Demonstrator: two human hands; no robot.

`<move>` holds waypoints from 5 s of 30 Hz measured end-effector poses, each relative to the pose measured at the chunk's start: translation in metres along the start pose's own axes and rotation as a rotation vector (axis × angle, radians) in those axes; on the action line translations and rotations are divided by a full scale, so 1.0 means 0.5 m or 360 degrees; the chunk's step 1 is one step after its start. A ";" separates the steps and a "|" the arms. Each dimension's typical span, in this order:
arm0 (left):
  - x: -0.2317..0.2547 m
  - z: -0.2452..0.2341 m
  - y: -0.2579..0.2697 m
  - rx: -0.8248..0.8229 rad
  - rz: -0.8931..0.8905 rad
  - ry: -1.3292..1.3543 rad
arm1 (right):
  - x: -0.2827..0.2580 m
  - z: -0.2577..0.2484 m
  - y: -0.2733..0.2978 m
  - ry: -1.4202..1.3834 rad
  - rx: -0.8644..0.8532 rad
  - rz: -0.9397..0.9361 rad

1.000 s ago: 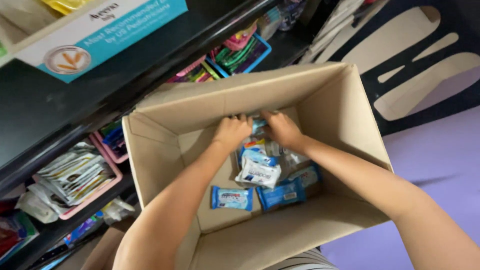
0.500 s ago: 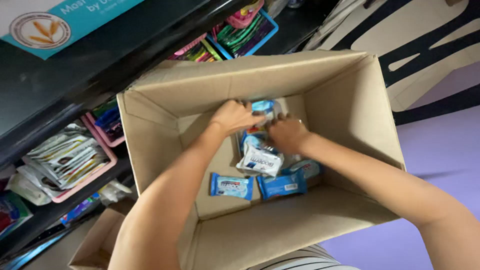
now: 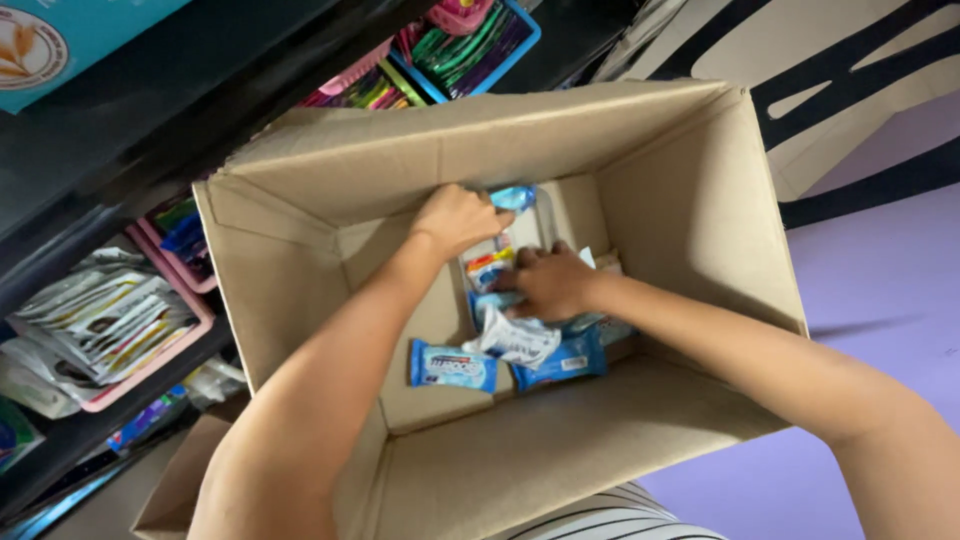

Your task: The person unpacks various personal care items from a cardboard box and places them onto a nearby shelf. They handle multiple bottles of lotion, small sachets, and packets of wipes, arranging them in rows on the shelf surface.

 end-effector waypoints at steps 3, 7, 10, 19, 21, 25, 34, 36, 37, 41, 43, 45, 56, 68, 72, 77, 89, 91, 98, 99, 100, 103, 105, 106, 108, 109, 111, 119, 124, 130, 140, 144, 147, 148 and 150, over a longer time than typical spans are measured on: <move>-0.002 0.010 0.002 0.0052 0.0009 -0.0014 | -0.050 -0.041 0.012 -0.0037 -0.0116 0.0210; 0.001 0.007 0.003 0.0044 0.0012 0.0008 | -0.060 -0.053 0.024 -0.0196 -0.0105 0.0212; -0.001 0.008 -0.004 0.0028 -0.0013 0.0034 | -0.048 -0.017 0.018 -0.0194 -0.0100 -0.0002; 0.004 0.011 -0.007 -0.0006 -0.0139 0.0039 | -0.012 -0.135 0.016 -0.0070 -0.0061 -0.0048; 0.003 0.010 -0.003 0.0006 -0.0155 0.0011 | -0.011 -0.202 0.028 0.0228 -0.0368 0.0192; 0.004 0.024 -0.011 0.0011 -0.0173 0.0008 | 0.048 -0.223 0.050 0.0359 -0.0291 0.0335; 0.014 0.061 -0.038 -0.0154 -0.0238 0.0124 | 0.051 -0.036 0.103 0.0994 0.0718 -0.0302; 0.015 0.062 -0.035 -0.0148 -0.0218 0.0110 | -0.008 0.002 0.107 0.0575 -0.0082 -0.0245; 0.014 0.061 -0.031 -0.0148 -0.0211 0.0111 | -0.019 0.026 0.113 0.0571 -0.0081 -0.0239; 0.020 0.068 -0.043 -0.0103 -0.0206 0.0089 | -0.004 0.133 0.145 0.0641 -0.0459 -0.0252; 0.021 0.075 -0.048 -0.0109 -0.0219 0.0095 | 0.014 0.161 0.141 0.0653 -0.0358 -0.0334; 0.021 0.080 -0.058 -0.0185 -0.0264 0.0136 | 0.030 0.169 0.130 0.0466 -0.0311 -0.0337; 0.027 -0.144 -0.087 -0.0903 -0.0629 0.0241 | 0.020 0.031 0.116 0.0505 -0.0415 -0.0137; 0.040 -0.143 -0.102 -0.1110 -0.0696 0.1456 | 0.093 -0.275 0.119 -0.0679 0.0377 -0.0453; 0.054 -0.140 -0.089 -0.1085 -0.0935 0.2587 | 0.118 -0.286 0.120 -0.0920 0.0413 -0.0371; 0.082 -0.119 -0.082 -0.0734 -0.1289 0.3228 | 0.123 -0.284 0.121 -0.1069 0.0587 -0.0259; 0.102 -0.070 -0.073 -0.0226 -0.1856 0.3549 | 0.114 -0.237 0.114 -0.0635 0.0657 0.0310; 0.086 -0.090 -0.070 -0.0269 -0.1816 0.3459 | 0.114 -0.243 0.120 -0.0604 0.0744 0.0237; 0.019 -0.009 -0.002 -0.0208 -0.0754 0.0615 | 0.072 -0.219 0.105 -0.0802 0.1166 0.0302; 0.017 0.035 0.010 -0.0147 -0.0595 0.0465 | 0.062 -0.208 0.095 -0.0912 0.1209 0.0218; 0.011 0.043 0.015 -0.0144 -0.0592 0.0464 | 0.065 -0.193 0.083 -0.0910 0.1213 0.0220; -0.006 0.036 0.027 0.0127 -0.0625 0.0665 | 0.067 -0.162 0.059 -0.0836 0.1225 -0.0044; -0.019 0.009 0.029 0.0217 -0.0667 0.0939 | 0.068 -0.159 0.054 -0.0482 0.1217 -0.0234; -0.025 -0.018 0.021 0.0218 -0.0668 0.0936 | 0.068 -0.162 0.052 -0.0482 0.1218 -0.0237; -0.033 -0.065 0.005 -0.0011 -0.0676 0.0953 | 0.064 -0.164 0.048 -0.0060 0.1101 -0.0343; -0.033 -0.074 0.003 -0.0012 -0.0672 0.0952 | 0.070 -0.154 0.039 -0.0061 0.1103 -0.0339; -0.034 -0.087 -0.006 -0.0299 -0.0797 0.0974 | 0.082 -0.133 0.022 0.0267 0.0944 -0.0368; -0.004 -0.070 -0.004 -0.0274 -0.0755 0.0743 | 0.079 -0.076 -0.051 0.0585 0.1016 -0.0489; 0.038 -0.104 -0.037 -0.0487 -0.0631 0.0401 | 0.089 -0.056 -0.041 0.0631 0.1211 -0.0568; 0.044 -0.009 -0.031 -0.0130 -0.0538 0.0080 | 0.082 -0.112 -0.013 0.0435 0.1348 -0.0306; 0.051 0.048 -0.051 -0.0395 -0.0524 0.0080 | 0.142 -0.052 -0.033 0.0273 0.1091 -0.0051; 0.062 0.032 -0.059 -0.0203 -0.0449 0.0027 | 0.140 -0.060 -0.028 0.0041 0.1085 0.0041; 0.073 -0.080 -0.061 0.0142 -0.0299 -0.0081 | 0.141 -0.089 -0.030 -0.0020 0.0906 0.0208; 0.073 -0.073 -0.060 0.0144 -0.0298 -0.0079 | 0.141 -0.106 -0.025 -0.0018 0.0904 0.0210; 0.074 -0.059 -0.056 0.0197 -0.0224 -0.0045 | 0.145 -0.132 -0.019 -0.0021 0.0632 0.0339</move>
Point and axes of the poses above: each hand's wrist, its own y-axis away from the middle knuckle, its own z-axis out of the palm, x = y × z, the point moved 2 cm from there along -y, towards the middle knuckle, and after that the axes turned 11 degrees about x, right-handed, at the moved point
